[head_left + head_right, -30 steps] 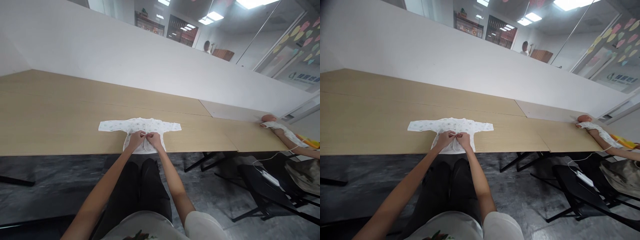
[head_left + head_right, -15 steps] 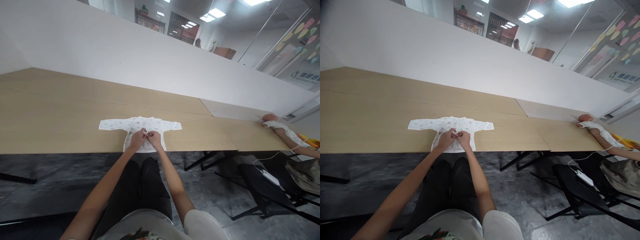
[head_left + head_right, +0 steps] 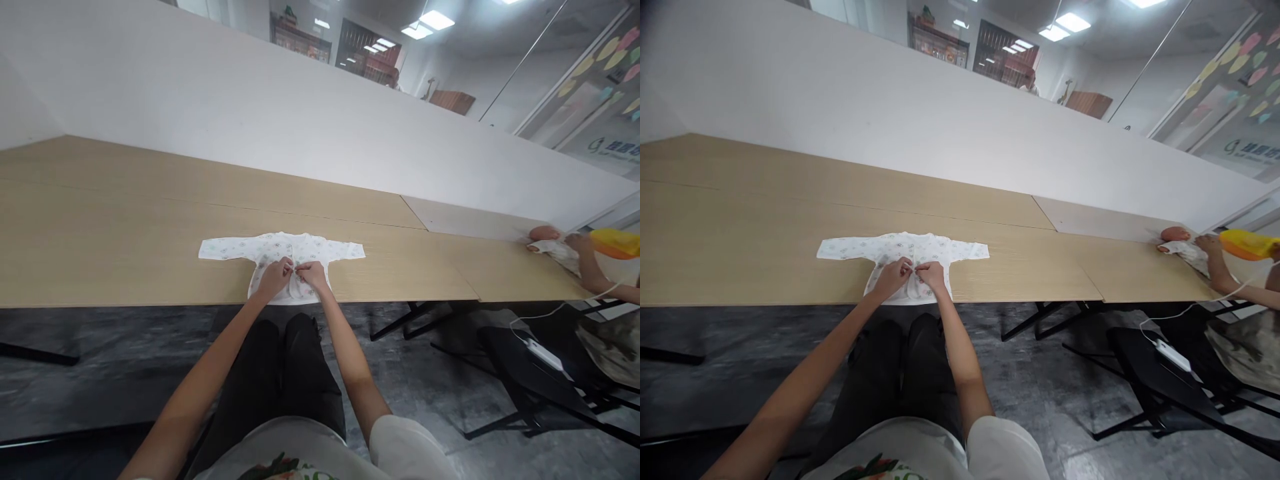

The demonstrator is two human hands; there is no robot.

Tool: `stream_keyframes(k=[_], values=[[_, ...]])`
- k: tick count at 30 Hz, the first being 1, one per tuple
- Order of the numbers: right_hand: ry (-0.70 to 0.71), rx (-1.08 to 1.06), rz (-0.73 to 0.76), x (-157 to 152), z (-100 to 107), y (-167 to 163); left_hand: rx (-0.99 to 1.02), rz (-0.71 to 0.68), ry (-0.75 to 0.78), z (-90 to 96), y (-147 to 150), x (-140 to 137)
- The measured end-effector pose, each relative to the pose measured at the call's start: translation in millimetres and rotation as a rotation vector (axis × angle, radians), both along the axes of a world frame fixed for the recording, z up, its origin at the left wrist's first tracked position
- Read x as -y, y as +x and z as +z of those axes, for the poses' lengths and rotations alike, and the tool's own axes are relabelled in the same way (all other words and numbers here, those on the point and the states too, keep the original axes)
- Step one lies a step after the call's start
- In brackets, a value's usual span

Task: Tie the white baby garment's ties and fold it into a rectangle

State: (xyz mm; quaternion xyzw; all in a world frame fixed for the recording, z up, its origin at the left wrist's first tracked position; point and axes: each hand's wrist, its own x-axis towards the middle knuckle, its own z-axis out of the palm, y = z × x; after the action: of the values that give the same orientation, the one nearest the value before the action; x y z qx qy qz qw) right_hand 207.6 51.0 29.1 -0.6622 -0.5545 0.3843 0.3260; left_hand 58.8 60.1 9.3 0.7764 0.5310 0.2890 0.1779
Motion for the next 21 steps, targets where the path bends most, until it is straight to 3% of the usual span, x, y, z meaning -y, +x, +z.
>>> stream_keyframes(k=[6, 11, 17, 21], values=[[0.143, 0.245, 0.093, 4, 2, 1, -0.087, 0.03, 0.101, 0.0, -16, -1], [0.139, 0.313, 0.019, -6, 2, 20, -0.108, 0.091, 0.109, 4.5, -43, -9], [0.212, 0.44, -0.115, -39, 15, 49, -0.228, 0.221, 0.132, 19.1, -49, -39], [0.238, 0.554, -0.065, -69, 22, 59, -0.28, 0.228, 0.149, 24.5, -41, -68]])
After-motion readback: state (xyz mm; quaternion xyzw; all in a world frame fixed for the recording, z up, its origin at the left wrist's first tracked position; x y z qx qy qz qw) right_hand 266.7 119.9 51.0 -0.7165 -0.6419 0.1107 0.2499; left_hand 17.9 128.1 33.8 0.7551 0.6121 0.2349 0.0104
